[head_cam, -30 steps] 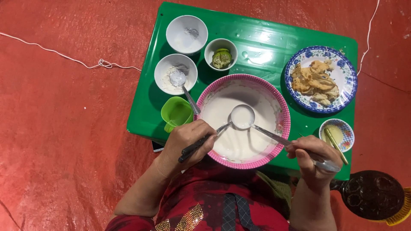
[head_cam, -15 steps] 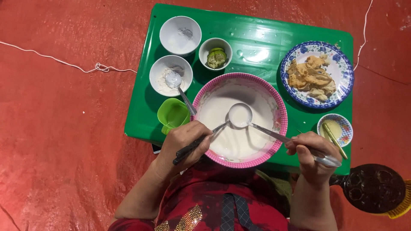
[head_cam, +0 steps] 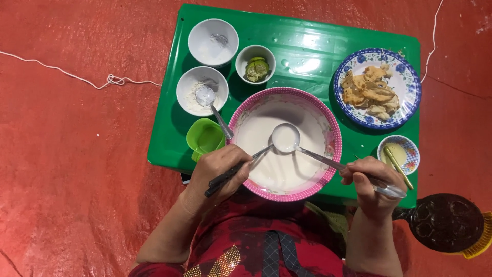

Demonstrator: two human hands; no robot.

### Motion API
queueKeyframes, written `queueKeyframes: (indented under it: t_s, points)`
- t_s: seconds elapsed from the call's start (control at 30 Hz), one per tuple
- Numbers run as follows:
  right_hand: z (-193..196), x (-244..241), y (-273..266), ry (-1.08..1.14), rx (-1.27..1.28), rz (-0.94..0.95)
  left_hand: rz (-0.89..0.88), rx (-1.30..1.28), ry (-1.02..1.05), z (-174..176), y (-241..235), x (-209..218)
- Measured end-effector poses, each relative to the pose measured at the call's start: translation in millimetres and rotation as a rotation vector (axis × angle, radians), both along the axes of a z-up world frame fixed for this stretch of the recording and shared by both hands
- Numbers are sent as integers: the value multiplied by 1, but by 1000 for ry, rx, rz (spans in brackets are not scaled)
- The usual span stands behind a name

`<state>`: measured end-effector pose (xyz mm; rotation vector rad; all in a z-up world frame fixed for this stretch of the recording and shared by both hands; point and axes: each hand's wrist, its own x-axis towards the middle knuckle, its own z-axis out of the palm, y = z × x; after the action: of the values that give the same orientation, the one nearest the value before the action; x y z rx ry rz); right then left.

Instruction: The person stirs a white liquid mixture in a pink bowl using a ladle and a pair of chopsticks. They repeatedly scoop and pour the mixture within the bowl to blend it.

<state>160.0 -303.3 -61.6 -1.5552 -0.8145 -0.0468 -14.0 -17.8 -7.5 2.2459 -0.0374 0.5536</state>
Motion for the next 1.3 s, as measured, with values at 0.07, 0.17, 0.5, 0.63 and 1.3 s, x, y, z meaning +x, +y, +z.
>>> queueKeyframes:
  t_s: [0.07, 0.17, 0.5, 0.63, 1.3]
  points:
    - [0, 0, 0, -15, 11, 16, 10, 4, -4, -1, 0, -1]
    - [2, -6, 2, -63, 13, 35, 78, 94, -10, 1, 3, -4]
    - [18, 1, 45, -232, 90, 177, 302, 255, -48, -23, 8, 2]
    - [45, -3, 23, -283, -242, -74, 118, 156, -46, -7, 1, 7]
    - [48, 8, 82, -157, -158, 158, -81, 66, 15, 9, 11, -6]
